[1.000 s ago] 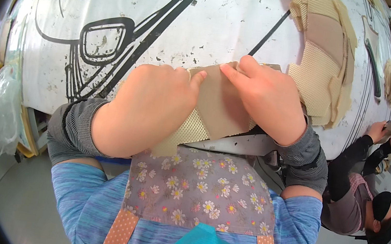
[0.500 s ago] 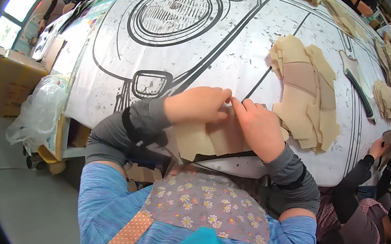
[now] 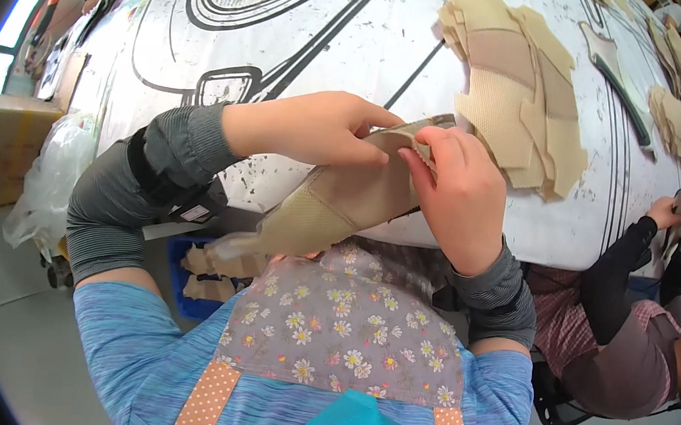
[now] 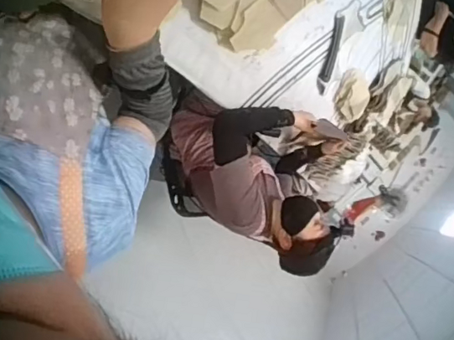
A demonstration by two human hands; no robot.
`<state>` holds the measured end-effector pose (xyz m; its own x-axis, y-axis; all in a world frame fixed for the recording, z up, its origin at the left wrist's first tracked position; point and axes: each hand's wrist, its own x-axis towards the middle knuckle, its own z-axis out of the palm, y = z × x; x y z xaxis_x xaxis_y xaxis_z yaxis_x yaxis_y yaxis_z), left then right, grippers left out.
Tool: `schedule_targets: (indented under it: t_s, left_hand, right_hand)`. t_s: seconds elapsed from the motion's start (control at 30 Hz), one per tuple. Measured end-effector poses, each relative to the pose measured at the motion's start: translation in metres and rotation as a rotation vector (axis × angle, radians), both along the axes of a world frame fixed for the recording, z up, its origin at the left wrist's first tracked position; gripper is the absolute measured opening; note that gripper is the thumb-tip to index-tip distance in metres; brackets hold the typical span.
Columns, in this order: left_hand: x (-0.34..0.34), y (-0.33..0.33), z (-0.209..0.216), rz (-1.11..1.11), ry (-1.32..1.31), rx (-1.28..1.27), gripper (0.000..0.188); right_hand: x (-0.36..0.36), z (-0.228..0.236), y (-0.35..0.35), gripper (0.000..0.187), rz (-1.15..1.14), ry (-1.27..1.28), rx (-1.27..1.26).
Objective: Manually aligning and assembling multiple layers of synthetic shoe upper components at a production table.
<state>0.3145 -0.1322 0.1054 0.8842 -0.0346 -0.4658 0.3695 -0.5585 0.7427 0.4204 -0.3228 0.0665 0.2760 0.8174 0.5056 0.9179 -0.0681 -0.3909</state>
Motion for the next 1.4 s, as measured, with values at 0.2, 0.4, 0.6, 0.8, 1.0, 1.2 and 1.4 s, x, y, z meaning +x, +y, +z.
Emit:
schedule_targets:
  t_s: [0.2, 0.4, 0.6, 0.8, 1.0, 1.2, 1.4]
  left_hand:
    - [-0.006, -0.016, 0.001, 0.119, -0.004, 0.038, 0.049]
    - [-0.014, -0.026, 0.001, 0.132, -0.007, 0.048, 0.041]
    - [-0.016, -0.031, -0.005, 0.071, -0.218, 0.181, 0.029]
    - [-0.009, -0.026, -0.014, 0.201, -0.15, 0.103, 0.028]
    - [-0.008, -0.029, -0.014, 0.217, -0.15, 0.083, 0.031]
    - [-0.008, -0.036, -0.007, 0.201, -0.148, 0.039, 0.038]
    - [-0.009, -0.042, 0.002, 0.201, -0.157, 0.029, 0.037]
  right_hand:
    - [-0.002, -0.005, -0.015, 0.016, 0.223, -0.06, 0.064]
    - [0.01, -0.02, -0.006, 0.014, 0.078, 0.032, 0.211]
    - [0.007, -0.021, -0.006, 0.015, 0.038, 0.116, 0.233]
    - [0.006, -0.016, -0.012, 0.016, -0.002, 0.125, 0.214]
    - [0.007, 0.003, -0.036, 0.018, -0.044, 0.274, 0.028]
    - [0.017, -0.002, -0.031, 0.024, -0.128, 0.392, -0.026]
    - [0.019, -0.004, -0.029, 0.028, -0.152, 0.429, -0.016]
